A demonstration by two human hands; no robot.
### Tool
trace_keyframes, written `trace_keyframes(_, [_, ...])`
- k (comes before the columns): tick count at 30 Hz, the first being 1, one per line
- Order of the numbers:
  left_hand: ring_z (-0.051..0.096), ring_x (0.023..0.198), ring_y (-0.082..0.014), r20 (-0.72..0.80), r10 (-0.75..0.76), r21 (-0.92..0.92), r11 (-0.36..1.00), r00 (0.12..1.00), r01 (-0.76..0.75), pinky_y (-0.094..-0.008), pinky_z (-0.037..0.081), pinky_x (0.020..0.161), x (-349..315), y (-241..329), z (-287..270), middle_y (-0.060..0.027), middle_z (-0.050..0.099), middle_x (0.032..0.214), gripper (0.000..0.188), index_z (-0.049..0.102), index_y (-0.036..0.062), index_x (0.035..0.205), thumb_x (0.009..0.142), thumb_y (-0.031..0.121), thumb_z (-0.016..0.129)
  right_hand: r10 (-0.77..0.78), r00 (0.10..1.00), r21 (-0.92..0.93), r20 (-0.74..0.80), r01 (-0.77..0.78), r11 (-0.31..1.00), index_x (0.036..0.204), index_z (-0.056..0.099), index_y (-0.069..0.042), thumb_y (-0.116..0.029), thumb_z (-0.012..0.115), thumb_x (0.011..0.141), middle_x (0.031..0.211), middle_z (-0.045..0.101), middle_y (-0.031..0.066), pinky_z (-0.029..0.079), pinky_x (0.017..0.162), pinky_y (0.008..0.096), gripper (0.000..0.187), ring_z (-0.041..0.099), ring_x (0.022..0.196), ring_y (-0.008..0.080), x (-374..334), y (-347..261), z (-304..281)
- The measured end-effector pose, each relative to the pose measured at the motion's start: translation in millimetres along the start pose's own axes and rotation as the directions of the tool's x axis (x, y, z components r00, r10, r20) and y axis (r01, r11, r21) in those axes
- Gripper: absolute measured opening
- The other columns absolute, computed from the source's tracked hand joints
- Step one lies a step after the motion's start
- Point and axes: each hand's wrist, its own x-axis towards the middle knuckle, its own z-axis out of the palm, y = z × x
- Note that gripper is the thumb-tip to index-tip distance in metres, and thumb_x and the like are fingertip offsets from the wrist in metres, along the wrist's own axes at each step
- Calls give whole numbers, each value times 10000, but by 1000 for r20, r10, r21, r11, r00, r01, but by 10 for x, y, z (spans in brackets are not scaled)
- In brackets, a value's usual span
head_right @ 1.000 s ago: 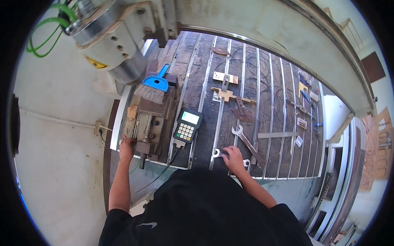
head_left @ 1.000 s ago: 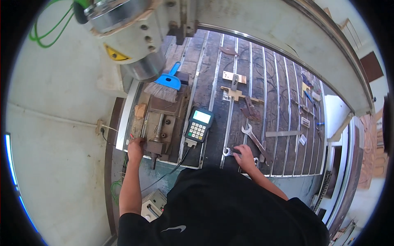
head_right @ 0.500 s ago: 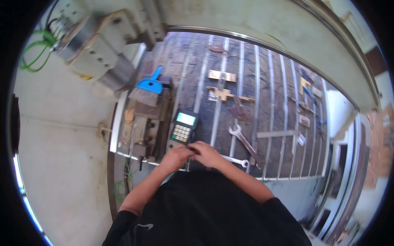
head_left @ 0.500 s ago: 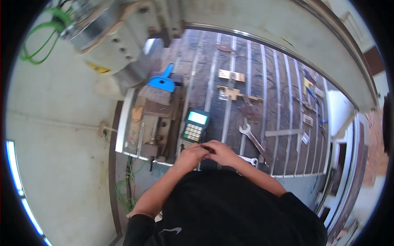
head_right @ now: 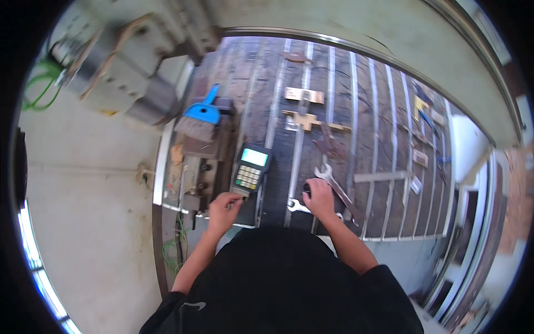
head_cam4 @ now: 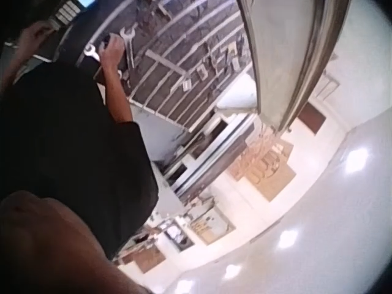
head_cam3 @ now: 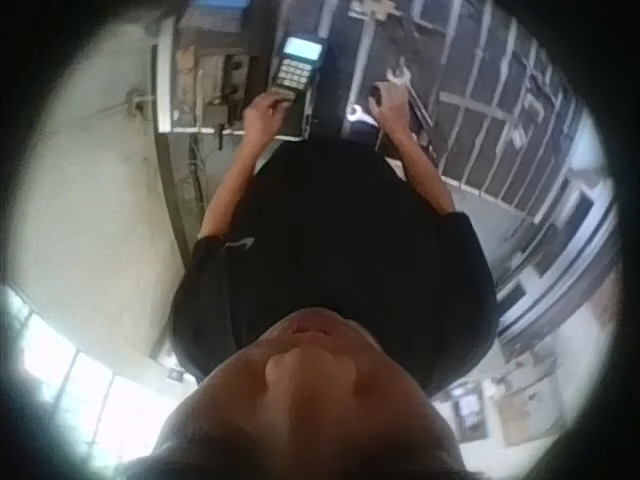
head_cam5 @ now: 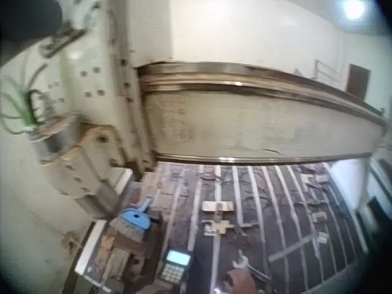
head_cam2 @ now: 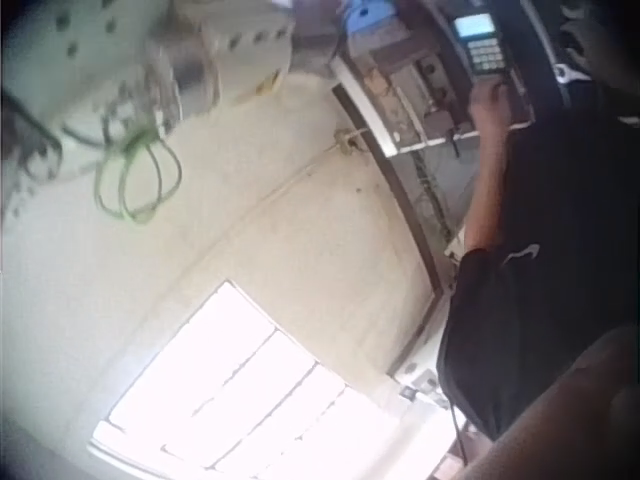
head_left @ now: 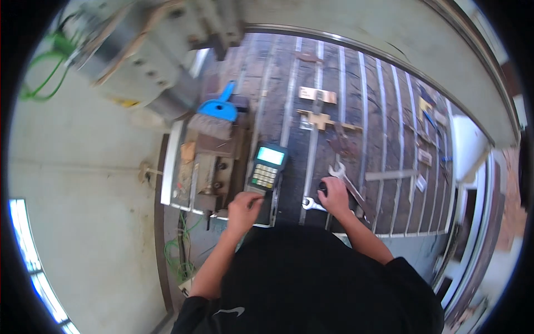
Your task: Adjusting the spindle and tool bit on a CNC machine using wrenches and a control pendant.
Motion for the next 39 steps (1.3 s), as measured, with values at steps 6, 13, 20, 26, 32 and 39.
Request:
trace_keyframes(6, [551,681,-107,-115,-111,-41,993,987,107,-238,443,616,100,-147,-305,-57,604,779,87,618,21,864,785,55,607,112,994,-25,0,-112,993,1137,470,-74,-187,686,664,1101,491,133,364,898,400,533,440,1062,303,-181,43,-9])
trace_keyframes(13, [545,667,-100,-90,-133,-99,987,987,124,-228,441,623,282,-101,-313,-46,601,761,90,611,-4,864,793,49,597,233,969,-29,-83,-236,971,1076,512,-50,-135,643,698,1055,500,131,371,883,397,409,448,1035,301,-880,360,-189])
trace_keyframes(20, [591,718,-178,197,-1,-71,997,980,15,-271,461,659,198,227,173,-93,628,797,106,630,20,852,754,58,621,221,972,-230,84,-197,953,1087,527,-91,-163,671,690,1016,491,94,387,824,385,428,463,968,285,-1146,258,-406])
trace_keyframes(26, [602,786,-240,403,81,-72,996,912,-56,-313,475,682,68,452,443,-112,627,835,110,633,31,847,753,87,621,282,940,-141,-194,-311,940,1043,535,-71,-170,640,707,997,509,111,389,832,401,366,471,968,298,-854,363,-485])
trace_keyframes(32, [587,830,-270,483,118,-80,993,867,-91,-345,464,728,35,427,484,-105,617,837,111,621,34,830,774,128,601,761,647,-93,54,-755,649,1032,532,-45,-298,642,749,916,601,151,442,768,434,395,571,858,326,-440,801,-639])
trace_keyframes(39, [581,817,-281,476,69,-82,996,877,-34,-353,460,716,84,443,500,-111,608,831,109,616,36,838,773,120,594,695,696,3,181,-707,707,838,577,-21,-420,679,691,838,624,159,470,706,374,437,606,794,300,-378,1193,-561])
